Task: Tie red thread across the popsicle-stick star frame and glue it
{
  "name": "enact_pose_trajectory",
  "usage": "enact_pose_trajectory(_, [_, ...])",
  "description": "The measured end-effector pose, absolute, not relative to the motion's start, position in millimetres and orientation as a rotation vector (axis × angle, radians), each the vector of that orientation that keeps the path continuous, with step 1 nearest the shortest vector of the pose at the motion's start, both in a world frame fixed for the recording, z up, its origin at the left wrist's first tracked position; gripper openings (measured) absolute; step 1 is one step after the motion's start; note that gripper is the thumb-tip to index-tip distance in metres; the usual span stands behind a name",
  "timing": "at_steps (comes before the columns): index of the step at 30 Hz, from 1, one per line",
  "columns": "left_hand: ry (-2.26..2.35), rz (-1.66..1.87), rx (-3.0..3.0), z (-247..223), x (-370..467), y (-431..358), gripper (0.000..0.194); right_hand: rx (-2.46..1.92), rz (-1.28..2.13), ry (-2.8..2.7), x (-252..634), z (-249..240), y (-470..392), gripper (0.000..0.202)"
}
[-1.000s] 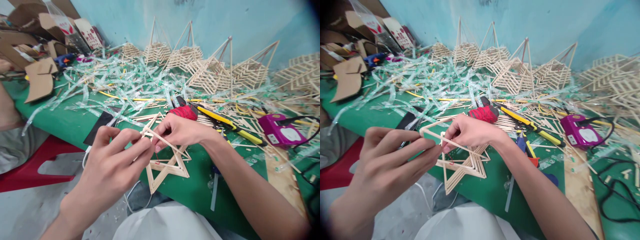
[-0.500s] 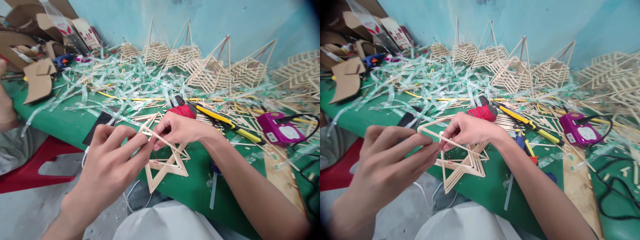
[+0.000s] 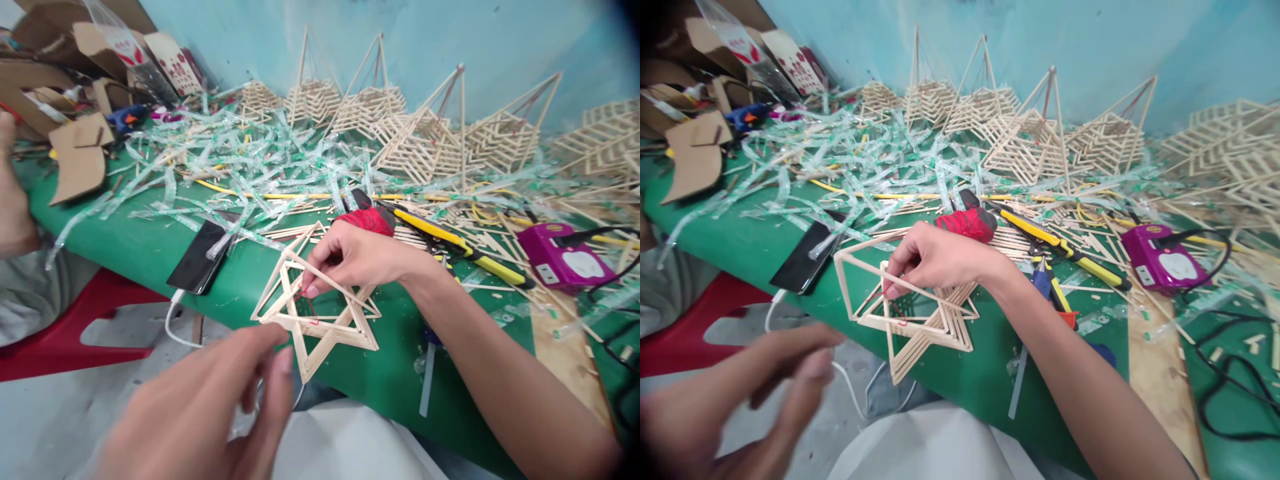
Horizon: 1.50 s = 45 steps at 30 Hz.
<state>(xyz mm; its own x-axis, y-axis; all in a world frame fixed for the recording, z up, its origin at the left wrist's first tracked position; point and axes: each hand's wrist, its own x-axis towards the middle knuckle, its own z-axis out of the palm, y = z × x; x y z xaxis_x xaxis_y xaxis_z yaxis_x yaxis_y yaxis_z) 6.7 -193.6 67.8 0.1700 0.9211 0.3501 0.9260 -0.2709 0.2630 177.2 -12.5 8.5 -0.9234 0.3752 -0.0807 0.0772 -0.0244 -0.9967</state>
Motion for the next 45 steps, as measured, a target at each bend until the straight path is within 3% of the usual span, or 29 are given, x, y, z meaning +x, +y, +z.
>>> enact_pose_trajectory(8, [-2.061,-0.357,-2.331,41,33,-172,0.028,-0.450,2.047,-2.070,178,7,-12,0.021])
enact_pose_trajectory(14, [-2.238,0.165,-2.207,42,41,-154,0.018,-0.394,2.042,-2.077,178,6,-10,0.037])
enact_pose_trajectory(18, [-2.225,0.362,-2.182,45,42,-150,0.021,-0.416,2.062,-2.065,179,6,-11,0.035])
enact_pose_trajectory(31, [-2.122,0.246,-2.286,50,34,-152,0.029,-0.436,1.987,-2.146,183,10,-10,0.016])
enact_pose_trajectory(41, [-1.990,0.081,-2.330,50,30,-155,0.044,-0.640,1.698,-2.168,197,13,-12,0.025])
enact_pose_trajectory(45, [-1.950,0.134,-2.311,52,29,-155,0.036,-0.746,1.582,-2.089,204,17,-20,0.022])
